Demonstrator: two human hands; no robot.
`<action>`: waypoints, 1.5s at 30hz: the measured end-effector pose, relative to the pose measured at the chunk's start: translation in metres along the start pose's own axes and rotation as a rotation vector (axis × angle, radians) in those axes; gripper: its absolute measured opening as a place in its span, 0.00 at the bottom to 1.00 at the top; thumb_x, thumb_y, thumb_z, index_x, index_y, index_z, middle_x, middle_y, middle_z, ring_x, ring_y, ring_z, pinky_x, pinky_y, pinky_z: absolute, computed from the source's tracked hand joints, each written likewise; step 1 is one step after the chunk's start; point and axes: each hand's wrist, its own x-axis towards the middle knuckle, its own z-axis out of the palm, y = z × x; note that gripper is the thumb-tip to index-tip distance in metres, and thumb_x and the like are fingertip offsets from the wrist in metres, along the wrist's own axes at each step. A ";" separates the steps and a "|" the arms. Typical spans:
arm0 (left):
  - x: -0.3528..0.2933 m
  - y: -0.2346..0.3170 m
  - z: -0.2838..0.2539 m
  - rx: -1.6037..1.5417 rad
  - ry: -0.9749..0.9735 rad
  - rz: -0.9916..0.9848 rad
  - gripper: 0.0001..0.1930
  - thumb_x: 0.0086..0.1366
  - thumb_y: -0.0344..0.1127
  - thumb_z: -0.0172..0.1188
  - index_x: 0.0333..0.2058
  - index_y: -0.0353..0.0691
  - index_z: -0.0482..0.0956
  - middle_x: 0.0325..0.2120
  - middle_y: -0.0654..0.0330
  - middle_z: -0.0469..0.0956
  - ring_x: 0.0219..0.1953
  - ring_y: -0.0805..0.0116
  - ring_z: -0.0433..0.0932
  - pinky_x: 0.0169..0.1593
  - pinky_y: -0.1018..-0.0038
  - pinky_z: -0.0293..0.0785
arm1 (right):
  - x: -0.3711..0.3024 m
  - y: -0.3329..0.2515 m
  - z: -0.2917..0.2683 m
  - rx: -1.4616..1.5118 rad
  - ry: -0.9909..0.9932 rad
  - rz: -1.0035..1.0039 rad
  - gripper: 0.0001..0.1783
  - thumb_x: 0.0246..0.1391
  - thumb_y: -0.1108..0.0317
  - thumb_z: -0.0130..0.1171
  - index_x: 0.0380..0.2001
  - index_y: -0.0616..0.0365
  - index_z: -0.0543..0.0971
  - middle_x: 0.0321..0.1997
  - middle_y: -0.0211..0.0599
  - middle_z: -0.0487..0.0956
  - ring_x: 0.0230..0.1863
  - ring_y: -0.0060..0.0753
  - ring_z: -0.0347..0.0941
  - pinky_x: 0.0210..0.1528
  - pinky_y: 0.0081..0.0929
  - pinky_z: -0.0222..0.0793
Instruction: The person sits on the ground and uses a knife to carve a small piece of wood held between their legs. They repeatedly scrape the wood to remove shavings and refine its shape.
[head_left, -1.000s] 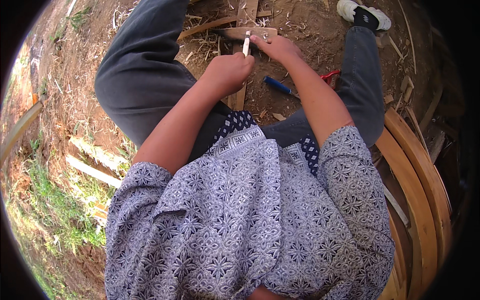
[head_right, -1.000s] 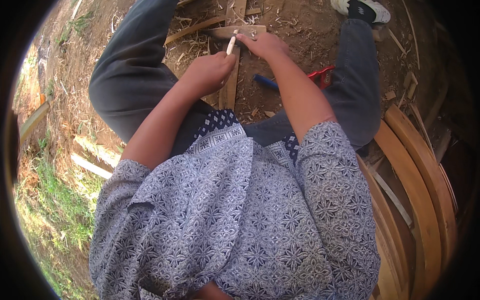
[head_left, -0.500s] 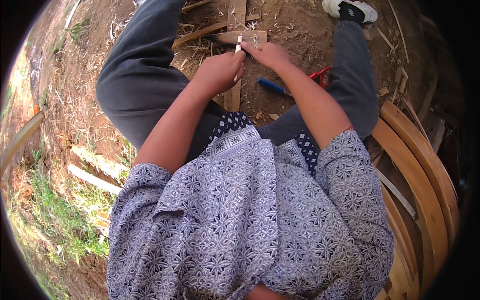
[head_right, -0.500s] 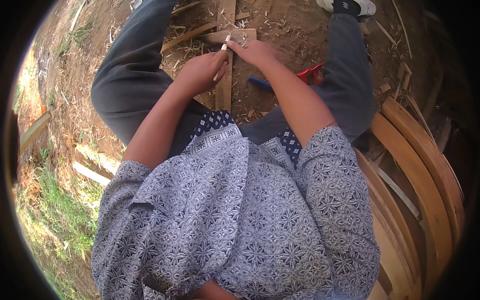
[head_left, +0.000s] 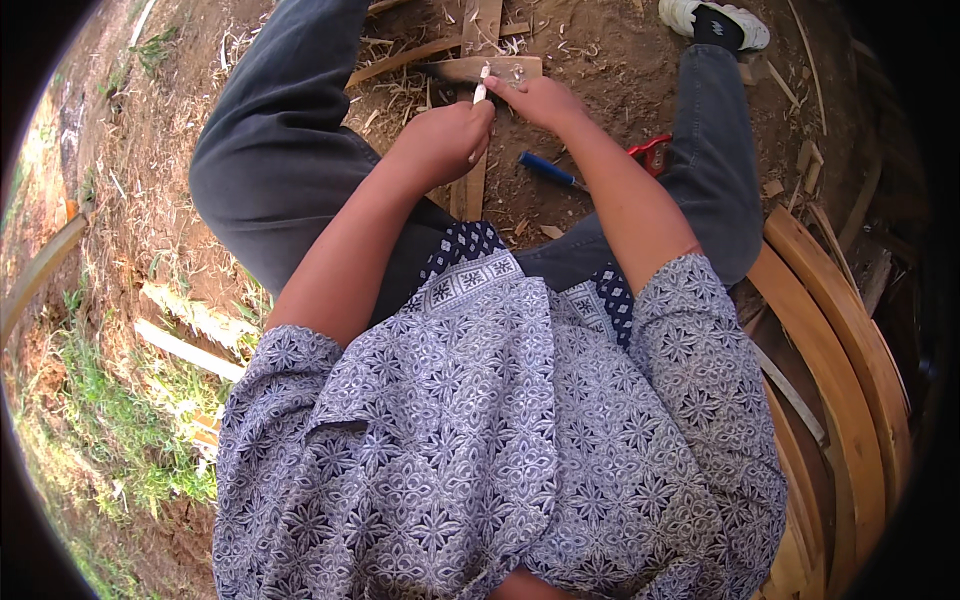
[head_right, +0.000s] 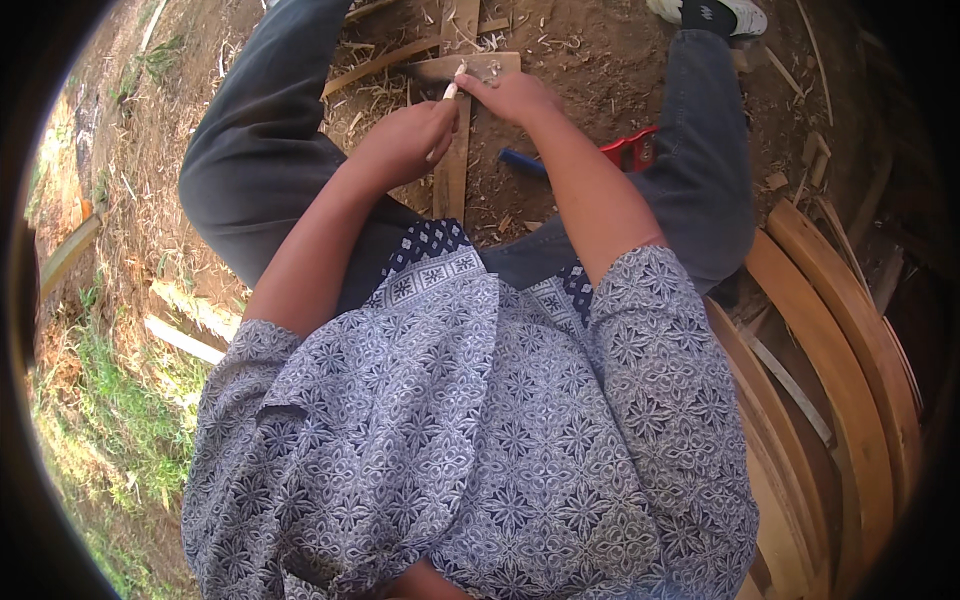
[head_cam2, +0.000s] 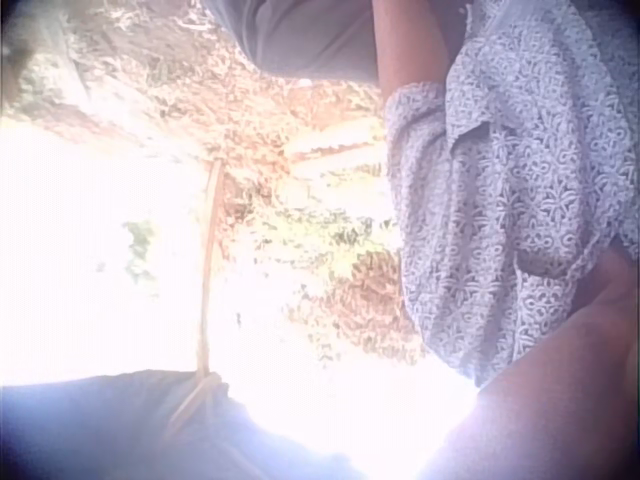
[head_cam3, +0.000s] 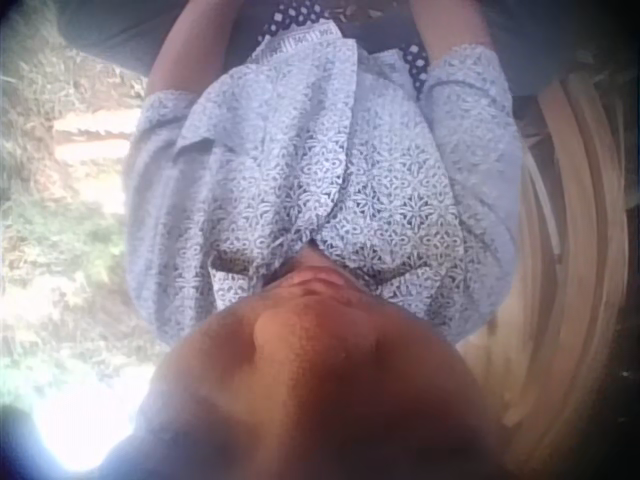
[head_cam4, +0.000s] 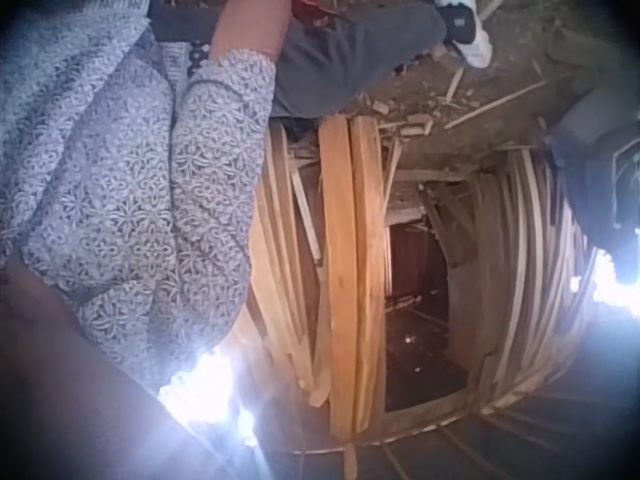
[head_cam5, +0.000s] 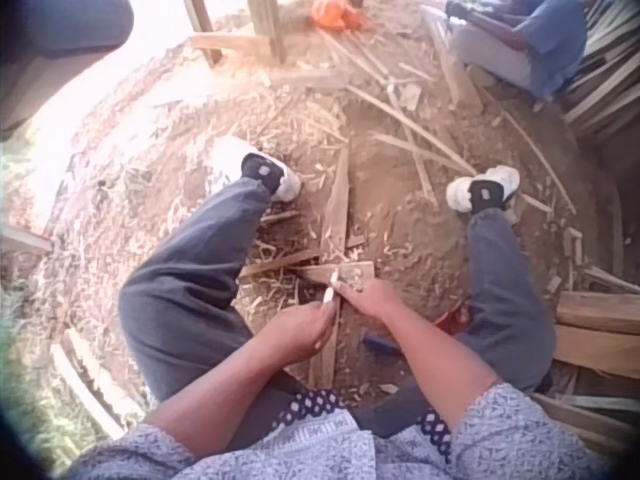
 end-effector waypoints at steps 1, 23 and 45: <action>-0.001 0.001 -0.001 -0.005 -0.002 -0.002 0.06 0.68 0.31 0.55 0.41 0.36 0.72 0.32 0.46 0.80 0.38 0.41 0.81 0.42 0.51 0.76 | 0.002 0.002 0.002 0.011 0.006 -0.002 0.56 0.53 0.11 0.37 0.44 0.52 0.90 0.50 0.48 0.87 0.56 0.51 0.82 0.59 0.46 0.75; 0.010 0.003 -0.052 -0.135 0.759 -0.145 0.11 0.72 0.38 0.66 0.43 0.37 0.83 0.33 0.57 0.86 0.29 0.70 0.84 0.34 0.73 0.78 | 0.000 -0.007 0.054 0.583 0.295 -0.077 0.25 0.68 0.47 0.53 0.55 0.56 0.75 0.54 0.53 0.82 0.54 0.55 0.81 0.59 0.48 0.73; -0.034 0.033 -0.041 0.156 0.265 0.134 0.02 0.64 0.29 0.66 0.33 0.43 0.82 0.31 0.59 0.81 0.32 0.54 0.83 0.35 0.61 0.79 | -0.094 0.008 0.055 0.669 0.156 -0.394 0.17 0.69 0.61 0.55 0.58 0.46 0.76 0.27 0.32 0.78 0.28 0.27 0.76 0.36 0.33 0.72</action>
